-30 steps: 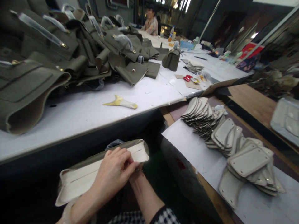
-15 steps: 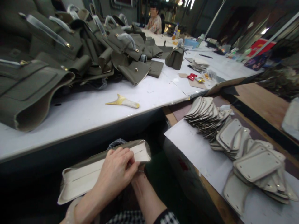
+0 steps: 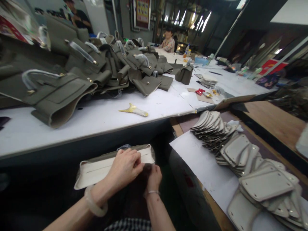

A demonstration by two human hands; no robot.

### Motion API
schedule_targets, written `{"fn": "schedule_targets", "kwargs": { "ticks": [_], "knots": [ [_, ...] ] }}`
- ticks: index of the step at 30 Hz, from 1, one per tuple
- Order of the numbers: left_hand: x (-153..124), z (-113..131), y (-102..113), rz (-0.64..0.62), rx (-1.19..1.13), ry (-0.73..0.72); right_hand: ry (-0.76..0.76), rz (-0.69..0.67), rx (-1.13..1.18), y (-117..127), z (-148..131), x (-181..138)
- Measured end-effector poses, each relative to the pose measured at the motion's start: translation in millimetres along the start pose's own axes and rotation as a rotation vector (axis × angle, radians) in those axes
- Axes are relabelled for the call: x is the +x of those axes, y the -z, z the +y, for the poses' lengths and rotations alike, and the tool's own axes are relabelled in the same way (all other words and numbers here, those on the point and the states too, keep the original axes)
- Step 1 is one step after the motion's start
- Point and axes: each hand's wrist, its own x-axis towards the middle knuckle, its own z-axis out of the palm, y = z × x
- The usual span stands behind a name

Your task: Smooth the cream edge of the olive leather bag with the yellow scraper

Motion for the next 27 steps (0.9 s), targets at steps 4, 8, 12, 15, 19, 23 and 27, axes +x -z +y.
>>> {"fn": "schedule_targets", "kwargs": {
  "ticks": [4, 8, 12, 15, 19, 23, 27],
  "knots": [
    [-2, 0, -4, 0.057, 0.035, -0.006, 0.294, 0.420, -0.023, 30, 4, -43],
    [-6, 1, -6, 0.095, 0.052, -0.016, 0.961, 0.433, -0.265, 36, -16, -73],
    [-9, 2, -9, 0.133, 0.074, -0.040, 1.100, 0.382, -0.476, 28, -25, -70],
    [-12, 3, -11, 0.152, 0.087, -0.047, 1.076, 0.387, -0.576, 24, -23, -63],
    [-15, 4, -11, 0.175, 0.101, -0.028, 1.039, 0.396, -0.658, 23, -20, -59],
    [-23, -1, -10, 0.188, 0.058, 0.035, 1.054, 0.413, -0.721, 21, -24, -57],
    [-29, -5, -10, 0.171, -0.020, 0.071, 1.091, 0.433, -0.759, 20, -30, -56]
  ]
}}
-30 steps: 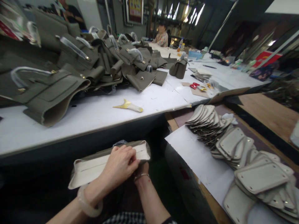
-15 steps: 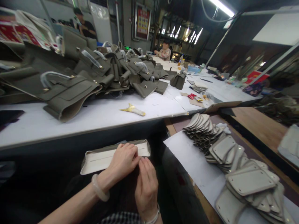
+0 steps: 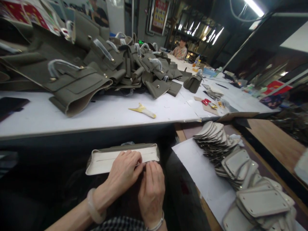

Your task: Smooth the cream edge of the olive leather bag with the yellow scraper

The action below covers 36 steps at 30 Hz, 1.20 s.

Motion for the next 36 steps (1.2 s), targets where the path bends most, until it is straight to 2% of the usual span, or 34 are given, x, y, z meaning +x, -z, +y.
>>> {"fn": "schedule_targets", "kwargs": {
  "ticks": [9, 20, 36],
  "knots": [
    [-7, -8, 3, 0.036, 0.012, -0.034, 0.017, 0.004, 0.020, -7, 1, -6],
    [-17, -15, 7, 0.015, -0.026, -0.008, -0.023, 0.059, 0.097, -18, -16, -12],
    [-38, -34, 21, 0.024, -0.023, 0.065, 0.065, 0.045, 0.138, -26, -46, -9]
  ]
}}
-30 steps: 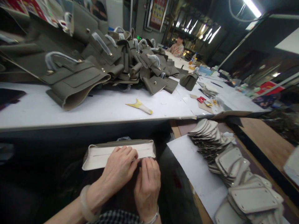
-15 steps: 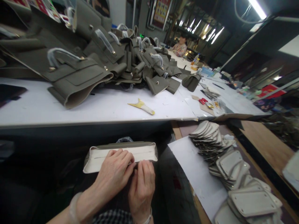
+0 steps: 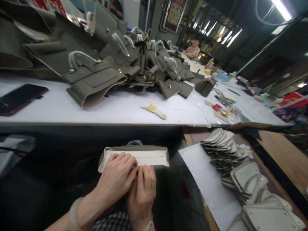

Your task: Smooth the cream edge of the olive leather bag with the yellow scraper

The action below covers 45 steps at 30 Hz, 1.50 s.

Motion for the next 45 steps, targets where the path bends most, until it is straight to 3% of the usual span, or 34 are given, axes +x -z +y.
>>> {"fn": "schedule_targets", "kwargs": {
  "ticks": [18, 34, 41, 43, 45],
  "knots": [
    [-25, -30, 10, 0.092, -0.049, 0.060, 0.046, -0.050, 0.066, -13, -30, 1],
    [-50, -60, 0, 0.423, -0.270, 0.100, 0.105, -0.101, 0.098, -25, -48, 2],
    [-63, -77, -15, 0.416, -0.694, 0.254, 0.137, -0.141, 0.058, -27, -47, -2],
    [-67, -82, -27, 0.395, -0.981, 0.373, 0.145, -0.137, 0.037, -28, -47, -2],
    [-69, -89, -42, 0.349, -1.368, 0.604, 0.149, -0.138, 0.023, -29, -47, -3]
  ]
}}
